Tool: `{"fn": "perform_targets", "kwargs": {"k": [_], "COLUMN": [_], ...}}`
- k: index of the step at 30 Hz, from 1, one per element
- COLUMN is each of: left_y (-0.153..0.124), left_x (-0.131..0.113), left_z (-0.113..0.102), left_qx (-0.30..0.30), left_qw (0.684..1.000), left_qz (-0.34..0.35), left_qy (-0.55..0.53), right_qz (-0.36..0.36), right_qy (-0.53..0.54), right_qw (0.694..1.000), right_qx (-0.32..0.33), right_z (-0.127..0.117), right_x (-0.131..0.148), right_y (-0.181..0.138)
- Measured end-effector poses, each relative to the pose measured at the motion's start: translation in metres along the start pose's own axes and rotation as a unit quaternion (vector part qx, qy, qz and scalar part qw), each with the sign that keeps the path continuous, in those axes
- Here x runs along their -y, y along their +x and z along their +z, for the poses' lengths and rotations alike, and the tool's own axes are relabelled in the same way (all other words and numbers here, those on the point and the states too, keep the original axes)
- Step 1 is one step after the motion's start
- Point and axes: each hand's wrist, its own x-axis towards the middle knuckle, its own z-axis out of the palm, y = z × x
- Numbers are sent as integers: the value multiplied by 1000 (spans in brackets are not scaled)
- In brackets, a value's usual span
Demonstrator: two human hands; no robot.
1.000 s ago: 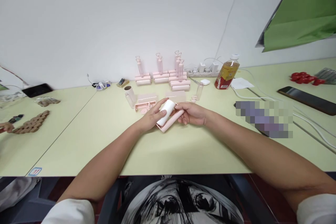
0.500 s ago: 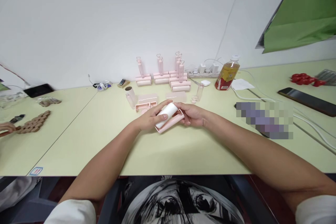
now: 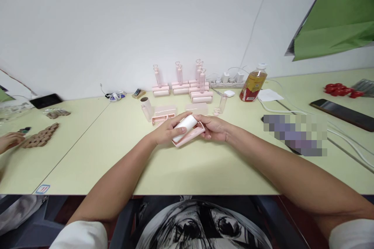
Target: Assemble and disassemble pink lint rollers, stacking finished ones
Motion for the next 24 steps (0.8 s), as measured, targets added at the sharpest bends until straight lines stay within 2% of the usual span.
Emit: {"fn": "perform_targets", "kwargs": {"k": [3,16,21,24], "left_y": [1,6,5,2], "left_x": [1,-7,-10,-6], "left_z": [-2,-4,-3,-4], "left_qx": [4,19,25,22], "left_qw": [1000,997,997,997], "left_qz": [-2,68,72,64], "left_qy": [-3,4,9,41], "right_qz": [5,-19,-34,-33], "right_qy": [5,-44,-54,-55], "right_qw": [1000,998,996,997], "right_qx": [-1,32,56,38], "right_z": [3,6,1,-3], "right_x": [2,11,11,7], "right_y": [-2,-8,-8,-5]}}
